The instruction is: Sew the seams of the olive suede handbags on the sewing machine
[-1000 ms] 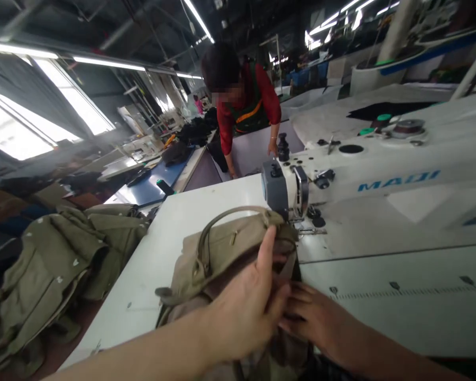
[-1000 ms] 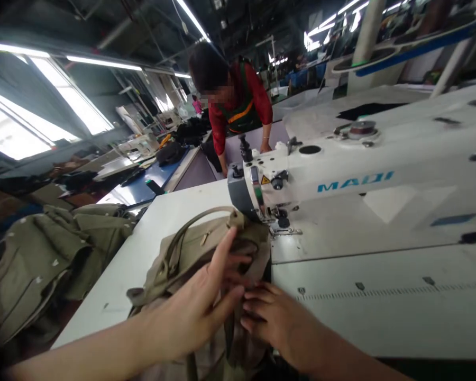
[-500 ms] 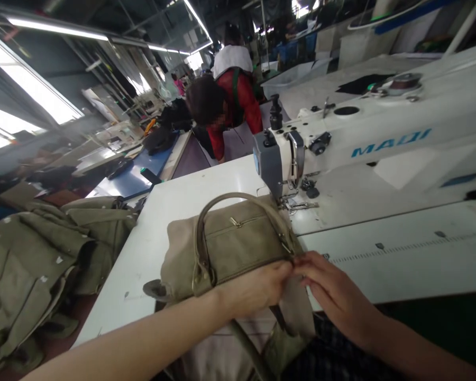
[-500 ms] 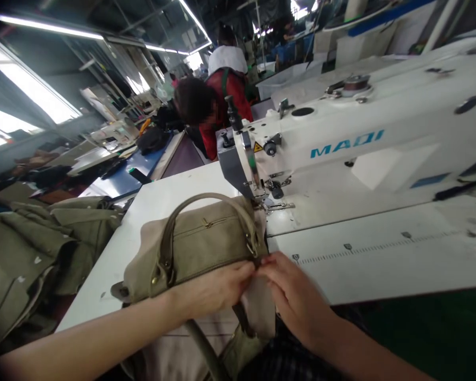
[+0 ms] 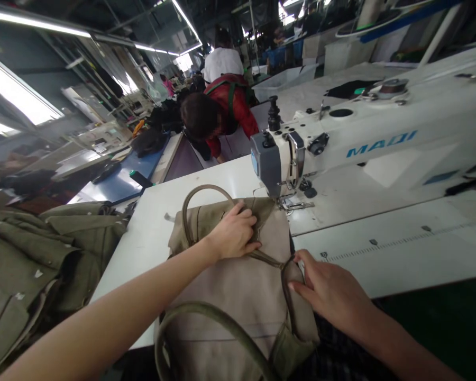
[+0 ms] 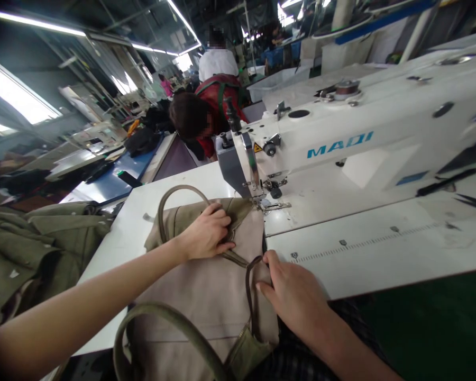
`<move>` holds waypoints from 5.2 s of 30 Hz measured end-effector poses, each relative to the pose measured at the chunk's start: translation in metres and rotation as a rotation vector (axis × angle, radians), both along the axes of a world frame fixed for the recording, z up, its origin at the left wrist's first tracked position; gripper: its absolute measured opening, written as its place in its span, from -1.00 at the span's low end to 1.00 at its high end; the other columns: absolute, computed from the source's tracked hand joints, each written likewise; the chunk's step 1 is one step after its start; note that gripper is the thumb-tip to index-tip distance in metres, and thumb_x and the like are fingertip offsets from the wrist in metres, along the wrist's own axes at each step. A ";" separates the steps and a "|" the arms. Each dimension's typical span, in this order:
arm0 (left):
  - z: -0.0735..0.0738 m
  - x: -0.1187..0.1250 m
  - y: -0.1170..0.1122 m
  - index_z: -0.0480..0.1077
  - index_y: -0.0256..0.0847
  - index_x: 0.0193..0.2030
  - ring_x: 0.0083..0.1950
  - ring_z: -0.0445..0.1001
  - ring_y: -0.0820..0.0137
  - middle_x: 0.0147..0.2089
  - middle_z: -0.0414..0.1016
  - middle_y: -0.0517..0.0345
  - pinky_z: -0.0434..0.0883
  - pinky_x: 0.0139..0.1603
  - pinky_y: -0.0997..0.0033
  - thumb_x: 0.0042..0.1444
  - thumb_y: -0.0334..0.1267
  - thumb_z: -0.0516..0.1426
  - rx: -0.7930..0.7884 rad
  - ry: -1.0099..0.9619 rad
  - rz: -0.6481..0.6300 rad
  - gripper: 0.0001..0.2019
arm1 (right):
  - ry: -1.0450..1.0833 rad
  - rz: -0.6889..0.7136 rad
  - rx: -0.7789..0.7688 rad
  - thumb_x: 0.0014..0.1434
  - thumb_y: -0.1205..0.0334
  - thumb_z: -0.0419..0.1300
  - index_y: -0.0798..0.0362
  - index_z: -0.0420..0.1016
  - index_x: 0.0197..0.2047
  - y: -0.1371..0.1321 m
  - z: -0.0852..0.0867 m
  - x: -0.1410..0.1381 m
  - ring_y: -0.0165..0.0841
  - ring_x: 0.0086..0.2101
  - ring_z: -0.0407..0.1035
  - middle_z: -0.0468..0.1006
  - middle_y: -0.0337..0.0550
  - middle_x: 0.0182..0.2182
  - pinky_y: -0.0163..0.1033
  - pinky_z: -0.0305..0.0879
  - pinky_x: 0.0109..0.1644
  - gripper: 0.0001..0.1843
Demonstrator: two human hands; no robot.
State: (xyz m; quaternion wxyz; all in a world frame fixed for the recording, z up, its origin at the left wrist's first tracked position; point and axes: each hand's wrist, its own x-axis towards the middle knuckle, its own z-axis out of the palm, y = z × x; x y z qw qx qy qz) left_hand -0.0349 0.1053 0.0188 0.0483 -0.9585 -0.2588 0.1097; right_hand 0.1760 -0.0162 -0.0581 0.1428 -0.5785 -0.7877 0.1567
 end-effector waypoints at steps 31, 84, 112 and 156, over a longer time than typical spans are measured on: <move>-0.031 0.017 -0.015 0.28 -0.25 -0.45 -0.21 0.33 0.35 -0.37 0.40 0.19 0.03 0.03 0.18 0.17 -0.19 0.09 -0.257 -0.229 0.092 -0.77 | 0.297 0.245 0.422 0.27 0.44 -0.03 0.09 0.51 -0.15 -0.009 -0.008 0.015 -0.24 -0.22 0.40 0.51 -0.02 -0.29 -0.12 0.40 -0.10 -0.71; -0.046 0.027 0.003 0.02 -0.36 0.35 0.36 0.10 0.25 0.38 0.06 -0.07 0.05 0.37 0.25 0.29 -0.19 -0.07 -0.161 -0.214 0.120 -0.47 | 0.290 0.803 0.407 0.37 0.46 -0.22 0.28 0.49 -0.11 0.049 0.000 0.049 -0.32 -0.15 0.49 0.61 0.04 -0.25 -0.26 0.31 0.14 -0.56; -0.040 -0.003 -0.135 0.14 -0.21 0.28 0.39 0.04 0.25 0.38 0.09 0.06 -0.26 0.45 0.03 0.20 -0.37 -0.03 -0.299 -0.222 0.157 -0.52 | 0.306 0.746 0.353 0.24 0.52 -0.02 0.17 0.49 -0.08 0.031 -0.003 0.059 -0.26 -0.03 0.42 0.57 0.07 -0.17 -0.11 0.33 0.14 -0.69; -0.033 0.020 -0.108 -0.02 -0.33 0.37 0.42 -0.06 0.17 0.41 -0.02 -0.08 -0.39 0.43 0.04 0.13 -0.24 0.04 -0.423 -0.188 0.114 -0.33 | 0.245 0.655 0.497 0.29 0.50 -0.13 0.20 0.51 -0.13 0.018 -0.006 0.050 -0.34 -0.25 0.50 0.62 -0.01 -0.28 -0.24 0.45 -0.11 -0.62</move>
